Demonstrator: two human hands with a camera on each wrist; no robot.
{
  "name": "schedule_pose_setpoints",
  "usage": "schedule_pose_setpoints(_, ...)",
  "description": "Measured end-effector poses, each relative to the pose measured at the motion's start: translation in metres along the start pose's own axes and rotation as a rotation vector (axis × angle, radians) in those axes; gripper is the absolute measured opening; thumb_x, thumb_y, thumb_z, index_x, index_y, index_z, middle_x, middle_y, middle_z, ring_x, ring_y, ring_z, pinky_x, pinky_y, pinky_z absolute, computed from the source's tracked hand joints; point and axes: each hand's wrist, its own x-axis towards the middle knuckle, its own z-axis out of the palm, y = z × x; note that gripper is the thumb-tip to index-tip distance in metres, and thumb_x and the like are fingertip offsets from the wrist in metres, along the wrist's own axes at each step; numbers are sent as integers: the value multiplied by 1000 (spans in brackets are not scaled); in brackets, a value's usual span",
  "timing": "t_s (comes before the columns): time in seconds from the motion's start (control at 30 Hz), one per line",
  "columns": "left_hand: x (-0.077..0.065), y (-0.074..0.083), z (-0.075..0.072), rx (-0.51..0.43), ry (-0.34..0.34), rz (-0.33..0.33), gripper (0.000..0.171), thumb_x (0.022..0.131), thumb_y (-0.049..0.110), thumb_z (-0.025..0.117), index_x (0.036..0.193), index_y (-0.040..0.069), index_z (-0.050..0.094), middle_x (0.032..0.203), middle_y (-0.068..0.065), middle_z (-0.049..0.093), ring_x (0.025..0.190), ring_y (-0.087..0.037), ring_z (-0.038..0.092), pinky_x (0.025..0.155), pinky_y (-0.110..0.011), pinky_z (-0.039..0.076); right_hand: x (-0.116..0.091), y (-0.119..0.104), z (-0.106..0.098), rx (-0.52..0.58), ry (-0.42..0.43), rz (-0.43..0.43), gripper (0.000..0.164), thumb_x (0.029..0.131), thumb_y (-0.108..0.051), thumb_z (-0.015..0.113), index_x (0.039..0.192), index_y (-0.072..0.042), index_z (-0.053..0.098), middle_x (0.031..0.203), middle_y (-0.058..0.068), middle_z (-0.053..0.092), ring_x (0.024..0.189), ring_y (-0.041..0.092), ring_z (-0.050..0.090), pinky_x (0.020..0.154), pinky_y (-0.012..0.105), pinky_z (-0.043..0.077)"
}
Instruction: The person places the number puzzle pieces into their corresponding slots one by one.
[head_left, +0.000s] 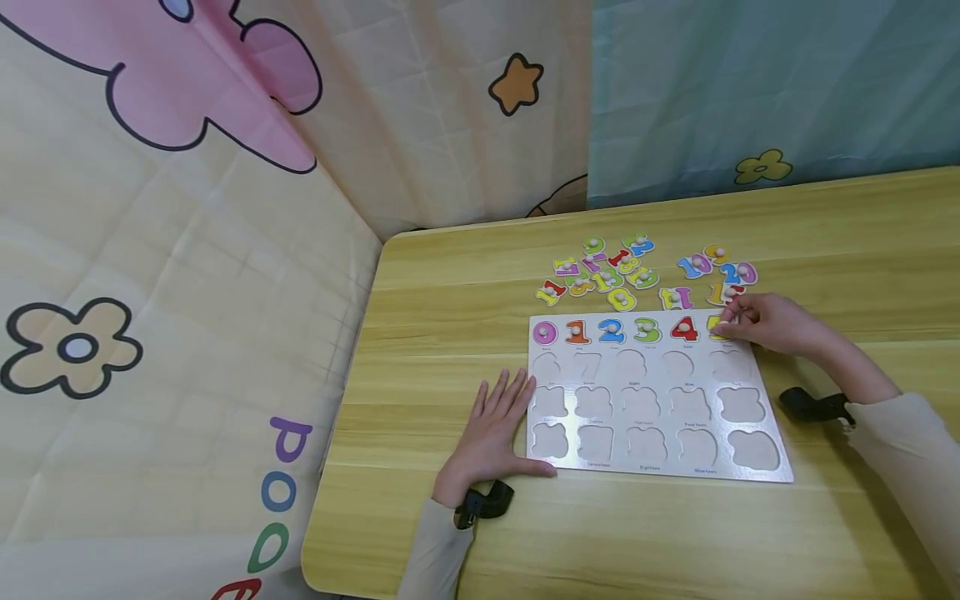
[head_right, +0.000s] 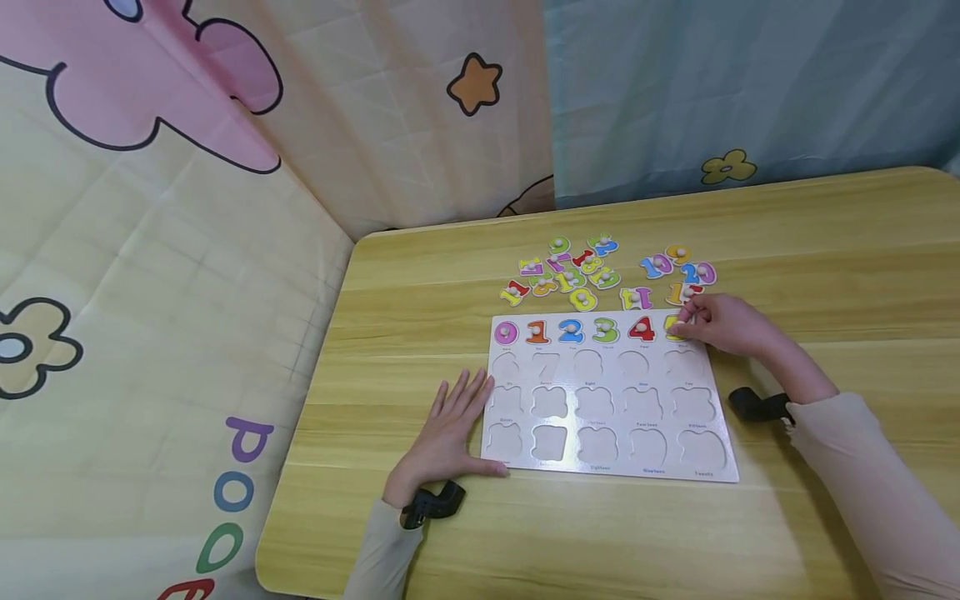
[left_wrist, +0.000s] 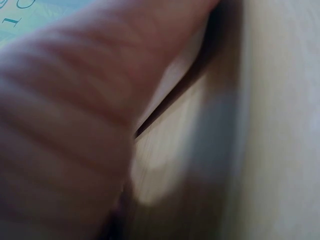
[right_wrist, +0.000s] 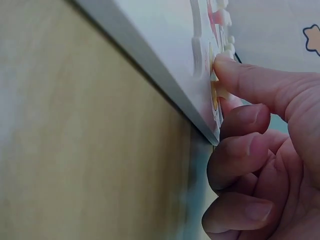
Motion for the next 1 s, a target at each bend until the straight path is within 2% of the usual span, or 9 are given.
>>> schedule_pose_setpoints(0.37, 0, -1, 1, 5, -7, -9, 125, 65, 75, 67, 154, 15, 2, 159, -2, -3, 143, -23, -9, 113, -45, -8, -1, -4, 0, -37, 15, -21, 35, 90, -32, 67, 97, 0, 55, 64, 3, 44, 57, 20, 40, 47, 28, 30)
schedule_pose_setpoints(0.6, -1, 0, -1, -20, 0, -7, 125, 64, 74, 68, 154, 14, 4, 159, -3, -2, 143, -23, -9, 113, -46, -8, 6, -18, -6, -129, 48, -50, 38, 84, -37, 72, 95, -3, 57, 65, 4, 45, 59, 21, 41, 48, 30, 31)
schedule_pose_setpoints(0.77, -2, -1, -2, -9, 15, 1, 125, 64, 74, 68, 154, 13, 6, 159, -4, 0, 143, -25, -7, 113, -47, -6, 28, -40, -11, -147, 60, -64, 34, 88, -36, 69, 95, -4, 58, 65, 5, 48, 58, 22, 43, 49, 32, 34)
schedule_pose_setpoints(1.0, -1, 1, -2, 2, -4, -1, 124, 65, 75, 66, 154, 15, 3, 159, -3, -1, 143, -23, -9, 113, -46, -7, 79, -75, -11, -187, 67, -138, 23, 91, -24, 65, 95, -3, 58, 64, 6, 51, 54, 22, 45, 48, 33, 35)
